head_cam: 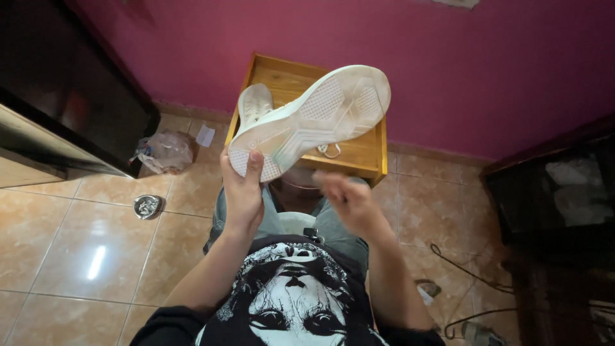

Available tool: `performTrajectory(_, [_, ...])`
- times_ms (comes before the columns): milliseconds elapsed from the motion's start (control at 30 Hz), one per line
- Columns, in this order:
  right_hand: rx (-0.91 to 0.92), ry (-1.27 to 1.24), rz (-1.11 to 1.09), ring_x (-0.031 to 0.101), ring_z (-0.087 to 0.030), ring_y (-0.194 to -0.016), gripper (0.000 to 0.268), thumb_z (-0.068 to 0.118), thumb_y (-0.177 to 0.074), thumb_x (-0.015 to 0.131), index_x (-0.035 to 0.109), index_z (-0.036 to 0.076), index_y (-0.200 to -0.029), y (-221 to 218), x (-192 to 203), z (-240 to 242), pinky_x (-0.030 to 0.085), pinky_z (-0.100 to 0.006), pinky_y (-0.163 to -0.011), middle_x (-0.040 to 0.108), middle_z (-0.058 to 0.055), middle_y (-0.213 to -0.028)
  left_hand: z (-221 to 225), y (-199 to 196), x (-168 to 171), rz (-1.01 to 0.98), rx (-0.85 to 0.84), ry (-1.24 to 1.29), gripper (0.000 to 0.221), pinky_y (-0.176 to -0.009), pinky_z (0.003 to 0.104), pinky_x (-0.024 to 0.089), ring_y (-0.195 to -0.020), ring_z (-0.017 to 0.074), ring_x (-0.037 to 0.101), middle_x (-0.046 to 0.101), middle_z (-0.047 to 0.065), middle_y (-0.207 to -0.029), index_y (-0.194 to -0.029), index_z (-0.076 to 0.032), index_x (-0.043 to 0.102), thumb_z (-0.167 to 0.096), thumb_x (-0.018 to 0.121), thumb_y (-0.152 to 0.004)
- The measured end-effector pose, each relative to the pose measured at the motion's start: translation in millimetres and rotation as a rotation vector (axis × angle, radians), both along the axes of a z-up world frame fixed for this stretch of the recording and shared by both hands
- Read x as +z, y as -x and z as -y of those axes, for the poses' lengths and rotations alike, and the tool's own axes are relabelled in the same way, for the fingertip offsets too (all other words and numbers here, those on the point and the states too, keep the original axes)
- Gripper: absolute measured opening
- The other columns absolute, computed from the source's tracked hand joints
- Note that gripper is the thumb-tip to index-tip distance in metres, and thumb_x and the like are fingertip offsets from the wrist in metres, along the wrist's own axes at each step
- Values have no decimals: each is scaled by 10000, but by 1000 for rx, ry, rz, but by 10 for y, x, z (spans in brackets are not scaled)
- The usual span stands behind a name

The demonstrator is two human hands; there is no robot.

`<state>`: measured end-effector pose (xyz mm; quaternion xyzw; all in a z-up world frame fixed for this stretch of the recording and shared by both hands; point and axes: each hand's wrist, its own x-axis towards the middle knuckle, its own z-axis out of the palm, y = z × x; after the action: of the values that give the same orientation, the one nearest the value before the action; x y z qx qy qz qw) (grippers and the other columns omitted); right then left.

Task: The person is cleaning a white sneaker by scrubbing the midsole and upper with a toothbrush and cleaning solution.

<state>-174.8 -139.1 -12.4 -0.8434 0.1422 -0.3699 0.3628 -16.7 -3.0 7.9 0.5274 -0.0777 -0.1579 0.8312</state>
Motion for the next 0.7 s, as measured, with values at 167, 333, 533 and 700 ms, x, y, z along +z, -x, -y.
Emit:
performTrajectory(167, [-74, 45, 108, 753, -236, -712, 276, 65, -1001, 610, 746, 157, -1222, 101, 296, 57, 593, -344, -692, 788, -64, -910, -50, 0, -76, 57, -29, 8, 739, -864, 407, 629, -1030, 161, 621, 552, 141, -1194, -1467, -72, 371, -349, 778, -917])
performTrajectory(333, [73, -83, 137, 654, -208, -557, 167, 142, -971, 633, 760, 130, -1080, 6, 238, -108, 552, -322, -578, 711, -72, -736, -65, 37, -2, 66, -15, -10, 731, -935, 427, 604, -1084, 167, 603, 537, 140, -1239, -1481, -85, 358, -344, 764, -932])
performTrajectory(533, [-64, -21, 181, 730, -238, -699, 251, 105, -999, 619, 728, 133, -1224, 24, 44, -80, 583, -368, -669, 766, -99, -903, -95, 203, 222, 250, -7, -114, 729, -1074, 451, 488, -1288, 261, 540, 494, 211, -1380, -1451, -72, 392, -408, 760, -919])
performTrajectory(700, [55, -37, 74, 754, -273, -657, 303, 74, -937, 671, 750, 161, -1216, 11, 94, -244, 598, -381, -645, 778, -77, -840, -125, 228, 291, 301, -13, -160, 706, -1130, 539, 390, -1356, 338, 474, 460, 250, -1432, -1438, -38, 404, -420, 730, -942])
